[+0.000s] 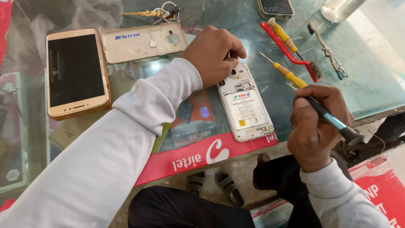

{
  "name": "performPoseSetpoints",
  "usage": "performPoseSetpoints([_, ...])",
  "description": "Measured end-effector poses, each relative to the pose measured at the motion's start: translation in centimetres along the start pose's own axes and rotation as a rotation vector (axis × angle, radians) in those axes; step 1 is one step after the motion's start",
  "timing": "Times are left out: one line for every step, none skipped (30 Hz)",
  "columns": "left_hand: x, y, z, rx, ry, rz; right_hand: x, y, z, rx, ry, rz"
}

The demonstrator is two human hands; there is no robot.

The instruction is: The person uses a screwdriver and a prying tool to remove screws and pry open the back cover of a white smartphone. They work around the camera module and SIM tray area, then spray a liquid onto the device while continuing to pry and adjust the back cover.

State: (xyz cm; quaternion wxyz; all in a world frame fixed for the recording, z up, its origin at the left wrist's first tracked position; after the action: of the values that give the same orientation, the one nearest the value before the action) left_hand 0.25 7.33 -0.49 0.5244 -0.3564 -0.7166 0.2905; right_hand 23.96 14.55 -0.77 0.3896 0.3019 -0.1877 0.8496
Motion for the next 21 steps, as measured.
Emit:
performPoseSetpoints([0.1, 0.2, 0.3, -0.041, -0.028, 0.029, 0.0, 0.0, 0.0, -0.005, -0.003, 0.017])
performPoseSetpoints([0.0, 0.4, 0.6, -0.086, -0.062, 0.059, -0.1, 0.0, -0.2, -0.009, -0.001, 0.032])
performPoseSetpoints([-0.1, 0.6, 0.8, -0.134, -0.095, 0.092, -0.2, 0.0, -0.3, -0.013, 0.000, 0.048])
performPoseSetpoints([0.0, 0.6, 0.8, -0.135, -0.090, 0.095, -0.3, 0.0, -0.4, -0.019, -0.007, 0.054])
performPoseSetpoints([0.0, 0.6, 0.8, -0.137, -0.085, 0.095, -0.3, -0.1, -0.6, 0.004, 0.007, 0.049])
performPoseSetpoints([-0.1, 0.7, 0.8, -0.143, -0.084, 0.098, -0.4, -0.3, -0.8, 0.027, 0.020, 0.045])
performPoseSetpoints([-0.2, 0.8, 0.8, -0.155, -0.085, 0.117, -0.4, -0.4, -1.2, 0.082, 0.056, 0.027])
performPoseSetpoints([-0.2, 0.9, 0.8, -0.163, -0.089, 0.129, -0.4, -0.5, -1.4, 0.125, 0.071, 0.028])
performPoseSetpoints([-0.3, 0.9, 0.9, -0.168, -0.097, 0.140, -0.4, -0.5, -1.6, 0.168, 0.087, 0.028])
performPoseSetpoints([-0.4, 0.9, 0.8, -0.178, -0.091, 0.142, -0.4, -0.5, -1.6, 0.194, 0.094, 0.038])
performPoseSetpoints([-0.4, 0.9, 0.7, -0.185, -0.081, 0.140, -0.3, -0.5, -1.7, 0.213, 0.093, 0.042])
performPoseSetpoints([-0.4, 0.7, 0.7, -0.185, -0.074, 0.133, -0.2, -0.6, -1.7, 0.232, 0.092, 0.045])
performPoseSetpoints([-0.6, 0.7, 0.7, -0.189, -0.092, 0.144, -0.2, -0.7, -1.6, 0.240, 0.101, 0.042])
performPoseSetpoints([-0.7, 0.7, 0.7, -0.195, -0.105, 0.156, -0.2, -0.8, -1.7, 0.251, 0.113, 0.029])
performPoseSetpoints([-0.7, 0.6, 0.7, -0.196, -0.112, 0.167, -0.1, -0.9, -1.7, 0.262, 0.124, 0.015])
performPoseSetpoints([-0.8, 0.6, 0.6, -0.198, -0.117, 0.174, -0.1, -1.1, -1.8, 0.276, 0.149, -0.005])
performPoseSetpoints([-0.9, 0.5, 0.5, -0.202, -0.121, 0.182, 0.0, -1.3, -1.9, 0.293, 0.177, -0.025])
performPoseSetpoints([-0.8, 0.3, 0.6, -0.198, -0.121, 0.182, 0.0, -1.5, -2.1, 0.310, 0.204, -0.046])
performPoseSetpoints([-0.9, 0.1, 0.5, -0.205, -0.122, 0.186, 0.2, -1.6, -2.2, 0.329, 0.238, -0.064])
performPoseSetpoints([-1.0, 0.0, 0.4, -0.215, -0.121, 0.191, 0.3, -1.8, -2.4, 0.346, 0.273, -0.082])
performPoseSetpoints([-1.0, -0.3, 0.3, -0.223, -0.123, 0.194, 0.7, -1.9, -2.6, 0.393, 0.306, -0.089])
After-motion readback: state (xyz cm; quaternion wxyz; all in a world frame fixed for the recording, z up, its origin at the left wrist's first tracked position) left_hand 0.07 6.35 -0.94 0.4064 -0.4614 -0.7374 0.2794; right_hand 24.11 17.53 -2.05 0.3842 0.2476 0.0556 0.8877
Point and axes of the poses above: each hand's wrist, its own x-axis towards the middle knuckle, its own y-axis out of the palm, z = x × y, the point moved 5 cm from there along x, towards the middle knuckle, and after that the axes turned 14 degrees about x, right-handed, at the moved point
